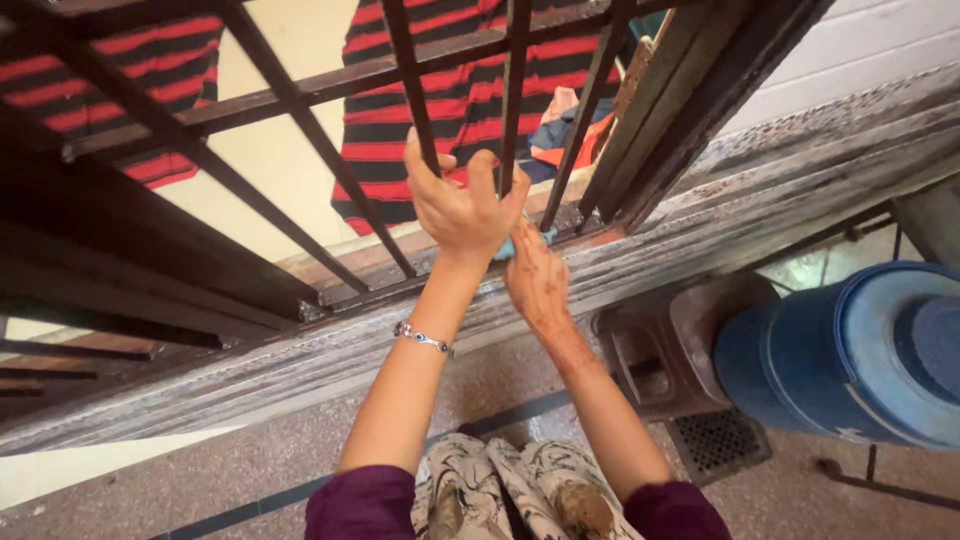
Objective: The person wipes the bars and frame of a window grill with a cloth by hand.
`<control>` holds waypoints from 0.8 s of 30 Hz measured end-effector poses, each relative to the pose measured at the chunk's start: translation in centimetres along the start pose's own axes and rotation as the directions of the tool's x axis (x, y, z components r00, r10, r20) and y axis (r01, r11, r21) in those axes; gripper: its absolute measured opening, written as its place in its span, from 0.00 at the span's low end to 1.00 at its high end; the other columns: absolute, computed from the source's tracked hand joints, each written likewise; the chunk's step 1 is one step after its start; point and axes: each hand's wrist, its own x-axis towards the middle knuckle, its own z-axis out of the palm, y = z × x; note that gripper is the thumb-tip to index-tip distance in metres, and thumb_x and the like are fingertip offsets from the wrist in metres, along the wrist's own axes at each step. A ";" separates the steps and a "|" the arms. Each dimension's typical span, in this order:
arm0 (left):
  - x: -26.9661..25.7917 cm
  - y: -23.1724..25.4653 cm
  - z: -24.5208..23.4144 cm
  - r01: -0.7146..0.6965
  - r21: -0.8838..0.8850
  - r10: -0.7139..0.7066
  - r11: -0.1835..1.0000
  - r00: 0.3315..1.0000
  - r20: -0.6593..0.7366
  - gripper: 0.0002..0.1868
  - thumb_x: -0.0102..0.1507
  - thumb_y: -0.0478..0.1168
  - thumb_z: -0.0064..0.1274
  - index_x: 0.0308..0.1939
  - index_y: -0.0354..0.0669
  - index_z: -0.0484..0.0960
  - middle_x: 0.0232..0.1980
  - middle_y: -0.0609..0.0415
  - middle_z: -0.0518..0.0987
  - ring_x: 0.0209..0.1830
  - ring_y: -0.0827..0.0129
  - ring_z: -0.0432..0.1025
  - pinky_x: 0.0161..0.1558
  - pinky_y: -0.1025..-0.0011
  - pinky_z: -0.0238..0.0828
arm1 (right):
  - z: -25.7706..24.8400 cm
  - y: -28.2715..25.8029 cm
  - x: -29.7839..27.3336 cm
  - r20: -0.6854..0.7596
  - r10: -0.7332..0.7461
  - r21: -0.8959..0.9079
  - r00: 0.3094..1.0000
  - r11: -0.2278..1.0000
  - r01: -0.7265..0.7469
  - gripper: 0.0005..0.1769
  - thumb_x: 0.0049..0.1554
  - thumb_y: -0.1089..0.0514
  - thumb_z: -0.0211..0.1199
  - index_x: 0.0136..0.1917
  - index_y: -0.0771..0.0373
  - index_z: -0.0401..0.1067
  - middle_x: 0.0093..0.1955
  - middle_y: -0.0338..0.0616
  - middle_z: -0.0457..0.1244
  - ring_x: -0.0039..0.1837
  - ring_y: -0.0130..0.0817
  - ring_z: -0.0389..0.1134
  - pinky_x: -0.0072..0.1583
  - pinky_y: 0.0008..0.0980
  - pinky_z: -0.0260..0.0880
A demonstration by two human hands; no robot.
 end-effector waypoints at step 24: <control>2.6 -10.5 -6.4 -0.587 -0.002 0.581 0.809 0.800 0.147 0.19 0.74 0.50 0.47 0.67 0.65 0.82 0.63 0.56 0.78 0.79 0.54 0.51 0.67 0.51 0.61 | 2.6 -4.1 -2.7 0.039 -0.113 0.112 0.993 0.988 0.108 0.28 0.57 0.68 0.55 0.71 0.62 0.66 0.67 0.53 0.66 0.47 0.57 0.71 0.46 0.49 0.72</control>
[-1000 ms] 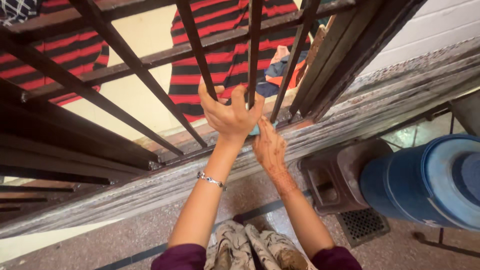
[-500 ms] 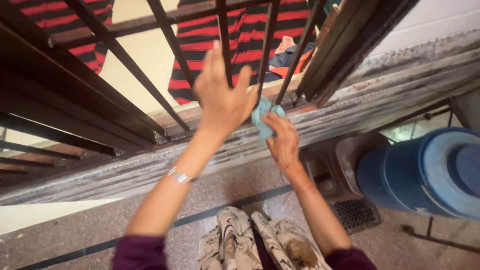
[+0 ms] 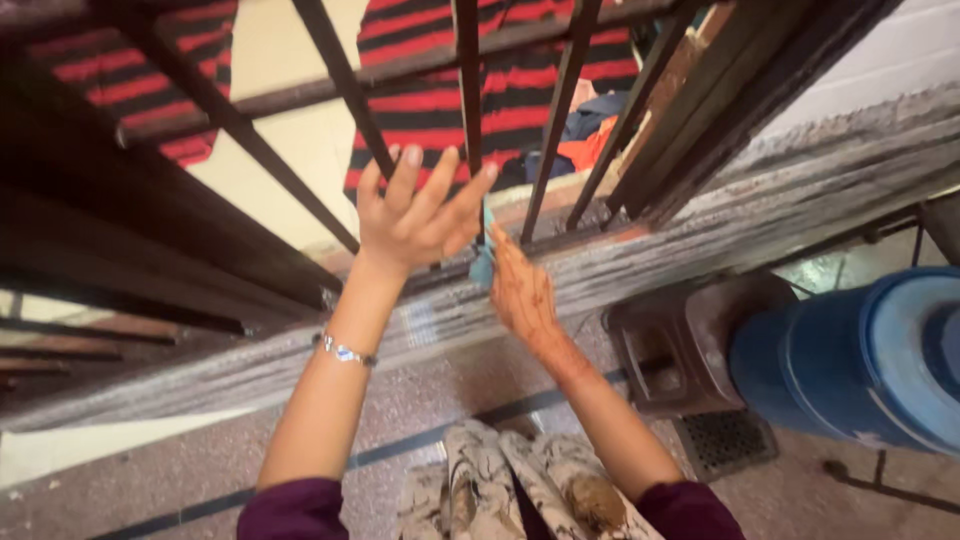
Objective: The person wipes the bars and frame of a window grill with a cloth by hand.
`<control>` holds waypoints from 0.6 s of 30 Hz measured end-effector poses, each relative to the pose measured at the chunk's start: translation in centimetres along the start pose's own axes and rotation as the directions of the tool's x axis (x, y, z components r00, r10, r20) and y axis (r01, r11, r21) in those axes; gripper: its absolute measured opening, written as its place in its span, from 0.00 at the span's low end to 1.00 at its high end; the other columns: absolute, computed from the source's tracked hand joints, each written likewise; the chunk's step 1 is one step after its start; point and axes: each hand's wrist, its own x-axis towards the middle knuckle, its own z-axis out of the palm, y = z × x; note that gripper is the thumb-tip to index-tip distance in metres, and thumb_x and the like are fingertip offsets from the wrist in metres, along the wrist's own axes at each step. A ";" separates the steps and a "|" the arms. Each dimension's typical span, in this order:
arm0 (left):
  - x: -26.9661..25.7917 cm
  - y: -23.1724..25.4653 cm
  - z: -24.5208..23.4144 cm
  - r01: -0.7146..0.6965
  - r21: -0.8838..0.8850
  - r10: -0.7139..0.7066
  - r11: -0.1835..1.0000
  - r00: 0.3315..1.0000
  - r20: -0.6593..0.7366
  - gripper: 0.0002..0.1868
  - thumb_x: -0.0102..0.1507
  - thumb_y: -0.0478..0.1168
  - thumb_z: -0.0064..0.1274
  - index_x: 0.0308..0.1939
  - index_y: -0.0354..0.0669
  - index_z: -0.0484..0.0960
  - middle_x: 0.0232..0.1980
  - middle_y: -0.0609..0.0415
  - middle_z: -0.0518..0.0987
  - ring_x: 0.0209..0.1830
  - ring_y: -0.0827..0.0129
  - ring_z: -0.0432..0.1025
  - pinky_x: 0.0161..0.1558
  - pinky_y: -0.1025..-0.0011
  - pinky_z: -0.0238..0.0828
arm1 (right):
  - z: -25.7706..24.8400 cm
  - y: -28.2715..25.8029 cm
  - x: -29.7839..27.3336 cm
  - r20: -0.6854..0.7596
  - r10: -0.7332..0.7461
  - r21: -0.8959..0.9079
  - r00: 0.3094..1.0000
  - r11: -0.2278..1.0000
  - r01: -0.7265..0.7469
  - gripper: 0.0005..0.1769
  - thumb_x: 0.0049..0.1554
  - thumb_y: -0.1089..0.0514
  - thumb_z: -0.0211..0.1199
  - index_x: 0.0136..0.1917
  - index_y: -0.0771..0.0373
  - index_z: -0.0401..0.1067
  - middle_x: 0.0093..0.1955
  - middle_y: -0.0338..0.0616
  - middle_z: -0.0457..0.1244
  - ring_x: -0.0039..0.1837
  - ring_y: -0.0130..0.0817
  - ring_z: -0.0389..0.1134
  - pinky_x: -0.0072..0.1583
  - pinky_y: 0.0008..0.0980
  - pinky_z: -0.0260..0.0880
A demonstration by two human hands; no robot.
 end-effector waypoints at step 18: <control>-0.2 0.3 0.1 0.014 -0.056 -0.018 0.998 0.997 -0.070 0.18 0.70 0.40 0.51 0.63 0.62 0.85 0.47 0.58 0.77 0.70 0.60 0.60 0.50 0.58 0.66 | 0.3 -2.0 -0.3 0.122 0.105 -0.121 0.987 0.989 -0.090 0.38 0.51 0.72 0.55 0.76 0.66 0.59 0.80 0.54 0.54 0.53 0.52 0.69 0.48 0.45 0.72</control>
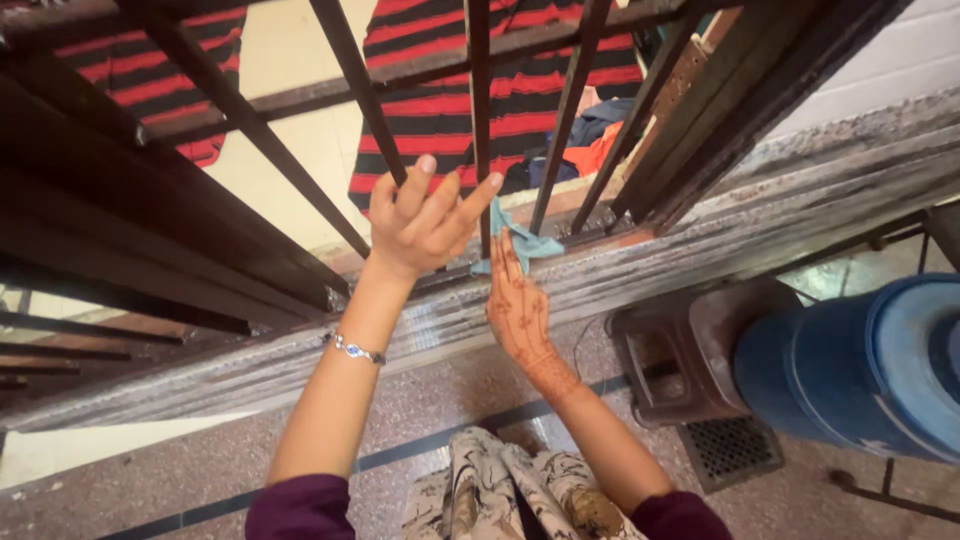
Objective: The person wipes the bars and frame of a window grill with a cloth by hand.
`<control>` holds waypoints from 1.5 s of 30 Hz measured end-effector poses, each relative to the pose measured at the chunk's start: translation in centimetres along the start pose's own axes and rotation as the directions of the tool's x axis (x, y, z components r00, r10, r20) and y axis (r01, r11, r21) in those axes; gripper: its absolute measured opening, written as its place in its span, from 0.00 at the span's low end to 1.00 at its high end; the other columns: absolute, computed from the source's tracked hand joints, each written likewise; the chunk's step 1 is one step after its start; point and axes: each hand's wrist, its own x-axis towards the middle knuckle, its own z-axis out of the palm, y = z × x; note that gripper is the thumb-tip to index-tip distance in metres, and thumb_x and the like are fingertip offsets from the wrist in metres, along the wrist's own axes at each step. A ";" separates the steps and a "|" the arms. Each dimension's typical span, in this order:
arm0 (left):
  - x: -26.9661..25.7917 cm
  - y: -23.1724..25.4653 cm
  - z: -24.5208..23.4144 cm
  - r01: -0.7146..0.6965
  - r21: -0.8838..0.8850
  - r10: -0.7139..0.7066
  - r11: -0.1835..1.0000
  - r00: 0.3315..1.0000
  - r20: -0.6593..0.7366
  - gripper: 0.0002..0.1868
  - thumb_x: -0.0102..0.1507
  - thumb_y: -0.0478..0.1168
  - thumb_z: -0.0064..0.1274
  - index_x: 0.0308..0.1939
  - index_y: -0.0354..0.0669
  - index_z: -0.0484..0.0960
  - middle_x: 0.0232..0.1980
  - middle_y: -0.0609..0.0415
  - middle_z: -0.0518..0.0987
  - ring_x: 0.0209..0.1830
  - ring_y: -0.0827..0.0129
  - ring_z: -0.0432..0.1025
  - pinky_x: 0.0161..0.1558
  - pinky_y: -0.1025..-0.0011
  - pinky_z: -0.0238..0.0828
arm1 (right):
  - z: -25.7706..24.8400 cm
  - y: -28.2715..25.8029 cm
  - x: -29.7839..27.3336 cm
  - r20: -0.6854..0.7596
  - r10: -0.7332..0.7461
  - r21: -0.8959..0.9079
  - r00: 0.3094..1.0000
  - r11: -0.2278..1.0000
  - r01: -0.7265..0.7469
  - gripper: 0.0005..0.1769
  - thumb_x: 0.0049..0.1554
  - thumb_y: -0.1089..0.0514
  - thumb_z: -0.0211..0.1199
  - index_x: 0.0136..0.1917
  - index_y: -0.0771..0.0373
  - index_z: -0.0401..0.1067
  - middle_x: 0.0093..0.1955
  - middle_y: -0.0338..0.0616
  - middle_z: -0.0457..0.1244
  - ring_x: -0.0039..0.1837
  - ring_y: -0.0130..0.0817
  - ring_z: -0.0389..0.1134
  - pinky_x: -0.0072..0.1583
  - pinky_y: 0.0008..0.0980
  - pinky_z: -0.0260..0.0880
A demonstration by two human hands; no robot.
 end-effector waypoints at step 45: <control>0.2 -0.1 -0.3 -0.031 0.042 0.031 0.999 0.999 0.015 0.26 0.68 0.32 0.47 0.66 0.63 0.83 0.40 0.58 0.72 0.65 0.62 0.63 0.43 0.61 0.64 | 9.5 4.1 -2.7 -0.044 -0.245 0.046 0.969 0.968 0.247 0.23 0.63 0.56 0.53 0.70 0.64 0.68 0.70 0.54 0.65 0.63 0.53 0.68 0.61 0.59 0.62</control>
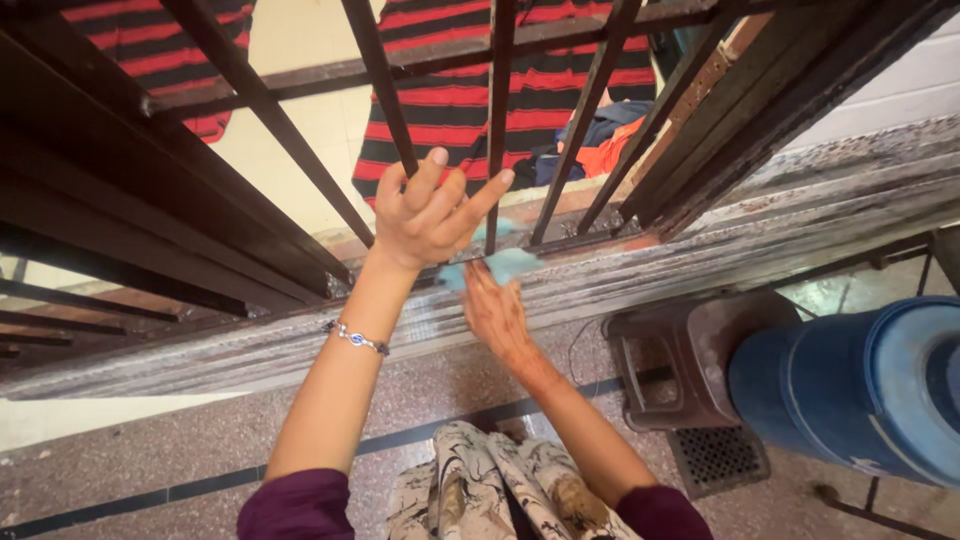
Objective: The person wipes the bars and frame of a window grill with a cloth by hand.
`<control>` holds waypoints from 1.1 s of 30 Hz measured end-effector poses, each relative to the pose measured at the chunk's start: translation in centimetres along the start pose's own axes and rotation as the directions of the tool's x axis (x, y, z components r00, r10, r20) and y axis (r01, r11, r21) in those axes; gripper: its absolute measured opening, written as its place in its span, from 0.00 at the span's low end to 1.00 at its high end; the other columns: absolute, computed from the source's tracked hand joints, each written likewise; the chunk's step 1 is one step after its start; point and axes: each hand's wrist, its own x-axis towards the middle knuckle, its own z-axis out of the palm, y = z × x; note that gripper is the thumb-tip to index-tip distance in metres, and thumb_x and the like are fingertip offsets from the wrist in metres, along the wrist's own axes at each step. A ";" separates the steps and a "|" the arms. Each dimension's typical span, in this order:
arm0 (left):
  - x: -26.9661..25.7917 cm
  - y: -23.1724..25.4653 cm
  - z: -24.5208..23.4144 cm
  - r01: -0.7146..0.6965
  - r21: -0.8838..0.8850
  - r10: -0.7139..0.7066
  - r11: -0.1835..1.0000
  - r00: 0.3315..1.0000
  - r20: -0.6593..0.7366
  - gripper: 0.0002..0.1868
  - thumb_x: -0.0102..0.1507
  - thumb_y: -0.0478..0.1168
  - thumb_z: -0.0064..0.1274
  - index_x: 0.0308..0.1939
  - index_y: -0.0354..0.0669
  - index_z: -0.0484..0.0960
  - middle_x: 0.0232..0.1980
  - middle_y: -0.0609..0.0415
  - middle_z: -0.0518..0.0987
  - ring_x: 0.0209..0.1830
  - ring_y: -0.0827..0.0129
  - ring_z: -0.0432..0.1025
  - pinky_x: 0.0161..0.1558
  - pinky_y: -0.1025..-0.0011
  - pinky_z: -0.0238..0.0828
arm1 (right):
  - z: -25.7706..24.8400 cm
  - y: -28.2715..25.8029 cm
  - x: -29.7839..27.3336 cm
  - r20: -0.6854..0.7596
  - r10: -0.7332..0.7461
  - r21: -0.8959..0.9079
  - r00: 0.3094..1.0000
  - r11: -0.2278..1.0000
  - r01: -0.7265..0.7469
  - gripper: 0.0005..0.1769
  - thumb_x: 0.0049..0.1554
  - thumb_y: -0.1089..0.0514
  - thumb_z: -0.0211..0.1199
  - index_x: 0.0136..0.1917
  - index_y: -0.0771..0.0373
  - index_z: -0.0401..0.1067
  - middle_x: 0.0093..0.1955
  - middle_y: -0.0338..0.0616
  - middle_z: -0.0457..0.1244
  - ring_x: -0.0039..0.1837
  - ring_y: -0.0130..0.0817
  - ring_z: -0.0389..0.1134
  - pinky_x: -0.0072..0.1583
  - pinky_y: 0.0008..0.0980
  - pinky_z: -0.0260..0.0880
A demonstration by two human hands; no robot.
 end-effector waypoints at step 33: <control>-0.8 0.2 0.4 0.011 0.002 -0.011 1.000 1.000 0.010 0.28 0.66 0.30 0.47 0.65 0.64 0.83 0.41 0.57 0.73 0.63 0.61 0.64 0.42 0.60 0.65 | -5.6 -5.4 3.2 -0.262 0.087 -0.169 0.961 0.976 -0.134 0.20 0.49 0.49 0.71 0.46 0.64 0.71 0.41 0.55 0.66 0.47 0.58 0.67 0.54 0.58 0.62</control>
